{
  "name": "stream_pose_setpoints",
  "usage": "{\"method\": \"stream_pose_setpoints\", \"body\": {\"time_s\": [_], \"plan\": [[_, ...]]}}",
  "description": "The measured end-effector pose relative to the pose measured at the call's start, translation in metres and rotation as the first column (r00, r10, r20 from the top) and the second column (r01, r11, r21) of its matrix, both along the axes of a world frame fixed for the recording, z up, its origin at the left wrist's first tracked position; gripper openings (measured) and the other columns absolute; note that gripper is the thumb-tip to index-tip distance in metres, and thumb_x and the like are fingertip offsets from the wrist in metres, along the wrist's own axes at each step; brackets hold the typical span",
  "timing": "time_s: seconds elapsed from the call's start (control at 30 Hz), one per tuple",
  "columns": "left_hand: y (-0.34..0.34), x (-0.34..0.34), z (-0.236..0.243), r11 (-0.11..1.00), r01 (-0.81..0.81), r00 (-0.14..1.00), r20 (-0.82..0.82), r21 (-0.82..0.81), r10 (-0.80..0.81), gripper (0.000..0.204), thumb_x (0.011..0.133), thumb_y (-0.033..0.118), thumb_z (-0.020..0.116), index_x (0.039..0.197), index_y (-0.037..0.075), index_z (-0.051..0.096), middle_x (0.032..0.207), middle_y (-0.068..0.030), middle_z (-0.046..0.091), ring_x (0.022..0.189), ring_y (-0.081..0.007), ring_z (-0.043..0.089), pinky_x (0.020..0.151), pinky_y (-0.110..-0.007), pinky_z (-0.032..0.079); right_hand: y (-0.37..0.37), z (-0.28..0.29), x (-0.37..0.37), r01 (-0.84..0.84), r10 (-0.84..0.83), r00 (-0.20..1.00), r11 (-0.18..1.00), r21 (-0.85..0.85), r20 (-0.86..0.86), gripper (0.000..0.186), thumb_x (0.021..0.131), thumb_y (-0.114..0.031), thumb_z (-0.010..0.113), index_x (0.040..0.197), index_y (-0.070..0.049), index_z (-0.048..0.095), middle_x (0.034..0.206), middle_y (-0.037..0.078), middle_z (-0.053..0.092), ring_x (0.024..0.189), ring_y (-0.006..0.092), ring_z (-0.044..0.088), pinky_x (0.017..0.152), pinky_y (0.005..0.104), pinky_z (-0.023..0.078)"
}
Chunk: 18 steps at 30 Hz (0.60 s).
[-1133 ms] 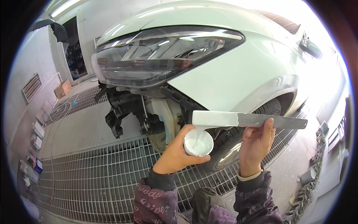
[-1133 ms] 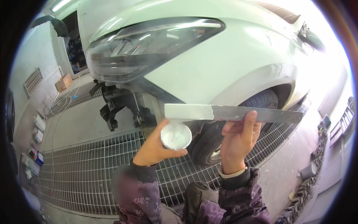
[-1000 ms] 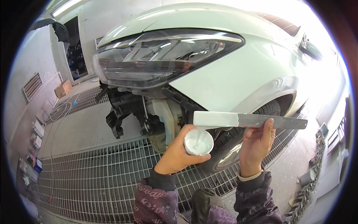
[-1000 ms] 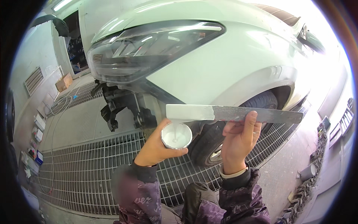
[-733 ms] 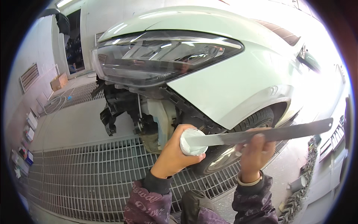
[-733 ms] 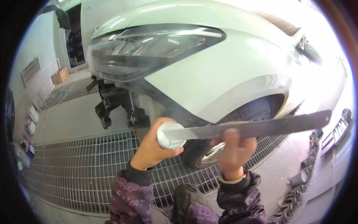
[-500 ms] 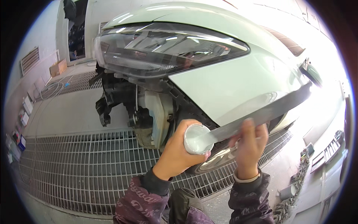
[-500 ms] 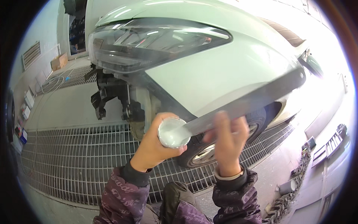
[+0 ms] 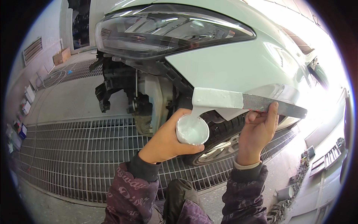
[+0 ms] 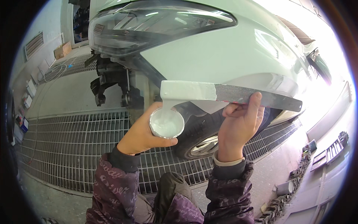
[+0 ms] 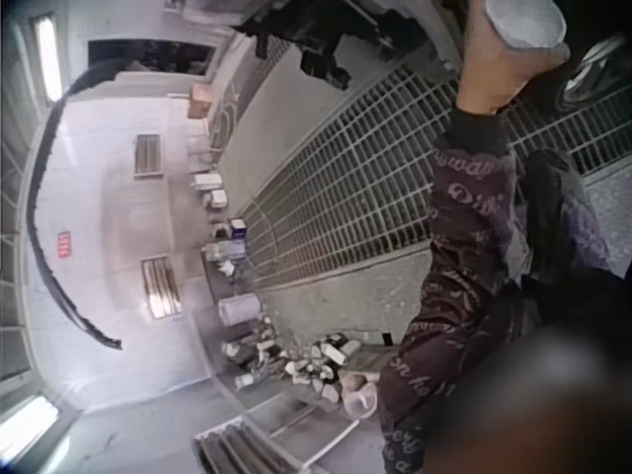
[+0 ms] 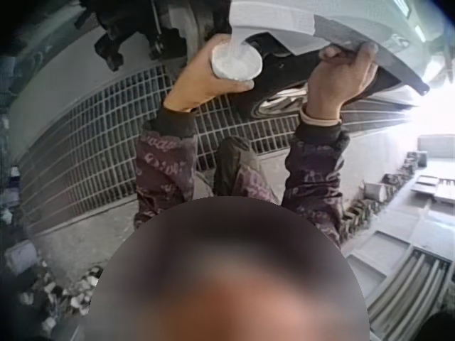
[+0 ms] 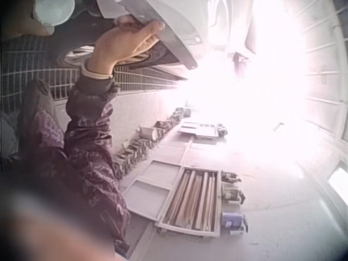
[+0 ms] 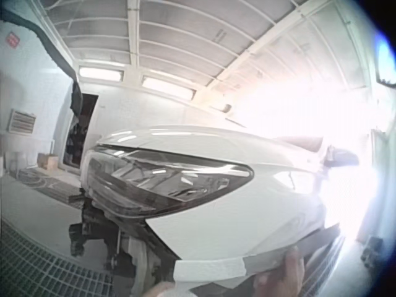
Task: The person pours body filler into a small container, stirs it with a spreader, and applies the filler to a white car's front fender and bumper area. The person repeatedly scoops filler and spreads it onto the vehicle surface.
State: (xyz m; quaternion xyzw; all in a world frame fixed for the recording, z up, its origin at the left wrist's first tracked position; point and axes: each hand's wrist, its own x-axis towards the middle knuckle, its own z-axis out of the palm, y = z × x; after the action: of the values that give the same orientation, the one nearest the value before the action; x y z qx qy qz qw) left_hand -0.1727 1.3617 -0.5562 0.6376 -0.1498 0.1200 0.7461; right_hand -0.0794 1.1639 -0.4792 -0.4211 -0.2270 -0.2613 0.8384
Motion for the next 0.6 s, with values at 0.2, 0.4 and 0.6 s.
{"method": "stream_pose_setpoints", "body": {"time_s": [0.2,0.4,0.6], "plan": [[0.003,0.0,-0.001,0.995,0.096,0.99,-0.106,0.013,-0.094,0.094,0.074,0.007,0.093,0.15,-0.002,0.039,0.139,-0.0075,0.057,0.13,-0.019,0.054,0.109,-0.034,0.045,0.0,0.002,0.001,0.001,-0.001,1.0,1.0,0.004,0.01,0.03,0.108,-0.034,0.057,0.11,-0.004,0.058,0.078,0.008,0.064,0.052,0.0138,0.052,0.046,0.0269,0.038],[0.007,-0.007,-0.001,0.998,0.055,0.998,-0.025,0.044,-0.054,0.08,0.075,0.017,0.093,0.141,0.007,0.049,0.126,-0.0068,0.061,0.121,-0.019,0.057,0.104,-0.035,0.047,-0.014,-0.003,-0.012,0.093,-0.078,0.991,0.985,-0.145,0.106,0.035,0.109,-0.036,0.054,0.109,0.0,0.055,0.078,0.011,0.066,0.051,0.0146,0.058,0.047,0.0245,0.045],[0.016,-0.021,-0.005,0.978,0.136,0.991,-0.007,0.155,-0.137,0.074,0.073,0.008,0.091,0.136,0.008,0.053,0.127,-0.0041,0.059,0.123,-0.0154,0.054,0.105,-0.034,0.045,-0.023,-0.011,-0.035,-0.07,0.401,0.848,0.733,-0.677,0.347,0.035,0.105,-0.031,0.063,0.1,0.003,0.061,0.086,0.023,0.073,0.053,0.0169,0.065,0.046,0.0243,0.051]]}}
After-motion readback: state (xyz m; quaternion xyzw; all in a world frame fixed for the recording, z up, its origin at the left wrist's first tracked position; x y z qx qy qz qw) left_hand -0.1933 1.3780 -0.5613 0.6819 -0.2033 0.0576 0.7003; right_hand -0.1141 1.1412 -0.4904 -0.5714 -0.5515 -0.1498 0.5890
